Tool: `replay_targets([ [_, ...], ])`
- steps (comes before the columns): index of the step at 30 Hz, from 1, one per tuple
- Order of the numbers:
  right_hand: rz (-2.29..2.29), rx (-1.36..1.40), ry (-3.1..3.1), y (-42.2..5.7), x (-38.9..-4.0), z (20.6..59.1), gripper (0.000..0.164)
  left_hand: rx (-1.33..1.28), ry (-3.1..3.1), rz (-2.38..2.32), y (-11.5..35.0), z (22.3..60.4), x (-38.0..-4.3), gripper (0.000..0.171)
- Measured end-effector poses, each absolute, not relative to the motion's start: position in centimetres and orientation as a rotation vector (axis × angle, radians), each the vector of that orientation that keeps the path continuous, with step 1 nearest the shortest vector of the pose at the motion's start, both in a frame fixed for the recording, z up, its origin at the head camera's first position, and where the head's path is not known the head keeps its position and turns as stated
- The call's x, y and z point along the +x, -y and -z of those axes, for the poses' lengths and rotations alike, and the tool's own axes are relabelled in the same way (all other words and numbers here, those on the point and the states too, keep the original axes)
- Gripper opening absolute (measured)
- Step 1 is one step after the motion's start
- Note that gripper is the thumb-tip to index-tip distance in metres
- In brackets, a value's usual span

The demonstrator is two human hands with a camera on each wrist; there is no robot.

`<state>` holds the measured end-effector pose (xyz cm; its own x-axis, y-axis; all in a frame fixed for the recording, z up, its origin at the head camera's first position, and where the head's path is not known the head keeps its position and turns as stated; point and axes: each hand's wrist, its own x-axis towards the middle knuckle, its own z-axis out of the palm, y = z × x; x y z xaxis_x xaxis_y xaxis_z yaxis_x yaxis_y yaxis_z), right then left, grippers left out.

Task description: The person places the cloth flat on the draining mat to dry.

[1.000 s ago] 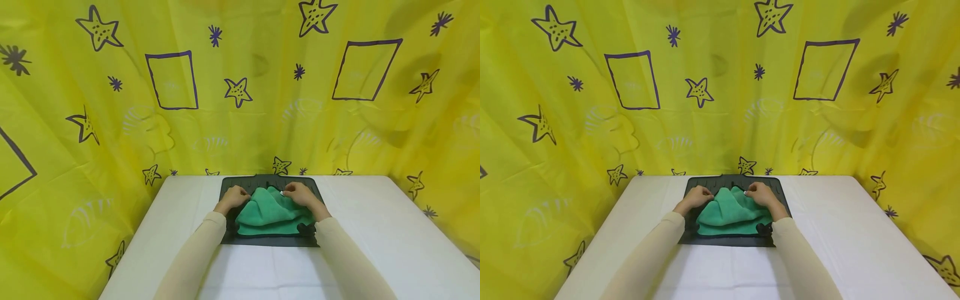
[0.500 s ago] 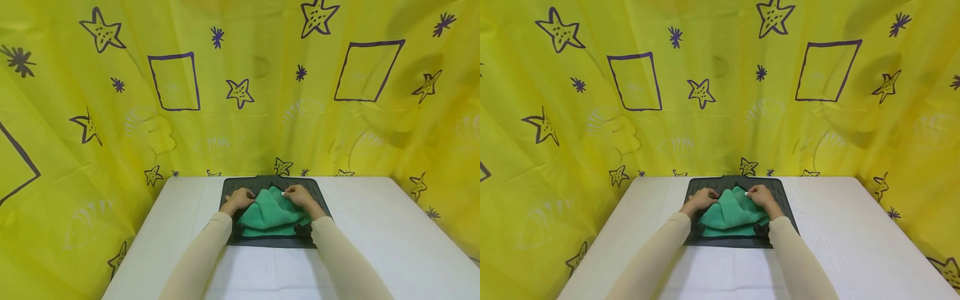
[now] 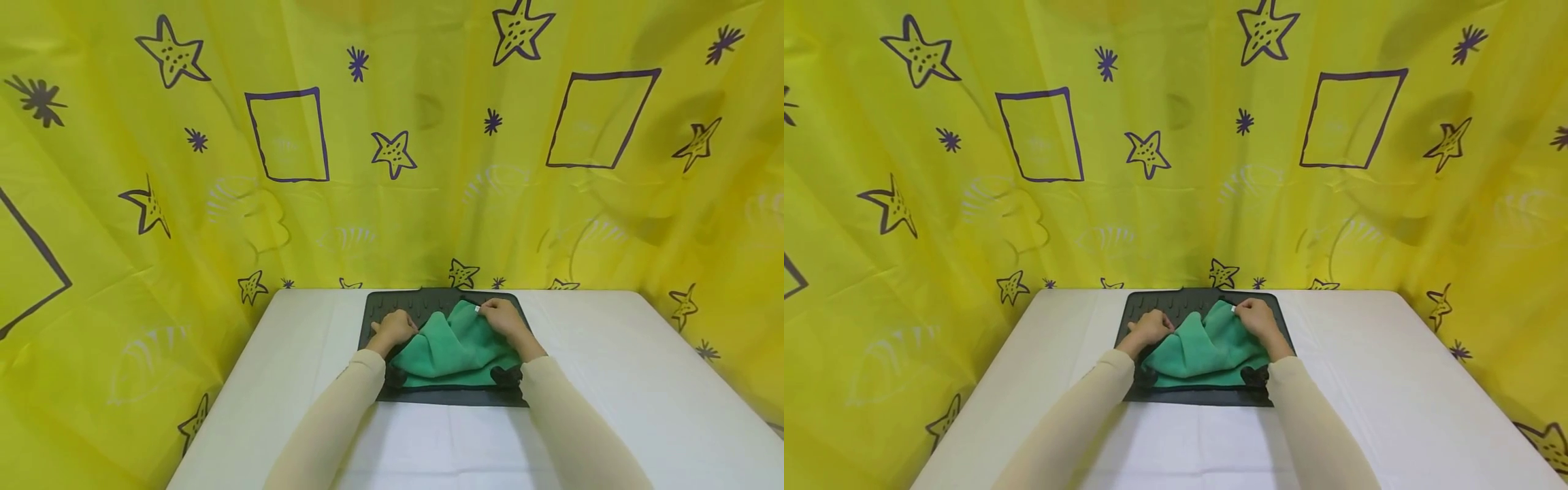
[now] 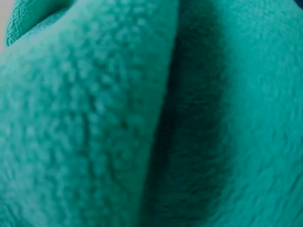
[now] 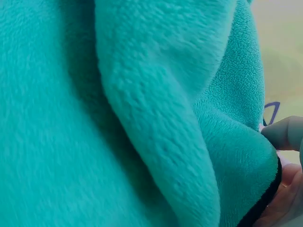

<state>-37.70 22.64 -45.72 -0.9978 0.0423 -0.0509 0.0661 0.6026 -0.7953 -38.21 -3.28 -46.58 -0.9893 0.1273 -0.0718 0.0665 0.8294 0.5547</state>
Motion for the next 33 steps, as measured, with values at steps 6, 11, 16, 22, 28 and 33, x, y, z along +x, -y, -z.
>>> replay_targets([
  [6,1.439,0.142,-2.777,-23.9,-37.5,45.4,0.036,0.183,-2.917,-0.863,3.5,46.5,-38.3,0.021],
  [11,1.508,0.167,-2.756,-24.5,-37.1,45.1,0.036,0.206,-2.939,-0.919,4.5,46.1,-38.8,0.036],
  [16,1.500,0.145,-2.794,-25.2,-36.9,44.7,0.036,0.194,-2.934,-1.096,6.0,44.8,-39.6,0.054],
  [22,1.509,0.159,-2.823,-25.7,-37.0,44.2,0.032,0.197,-2.931,-1.254,7.3,43.2,-40.3,0.054],
  [28,1.496,0.225,-2.821,-25.7,-37.1,44.7,0.032,0.126,-2.961,-1.316,7.6,43.1,-40.4,0.035],
  [33,1.464,0.265,-2.781,-25.8,-37.3,45.9,0.032,0.119,-2.955,-1.255,7.4,44.8,-39.9,0.025],
])
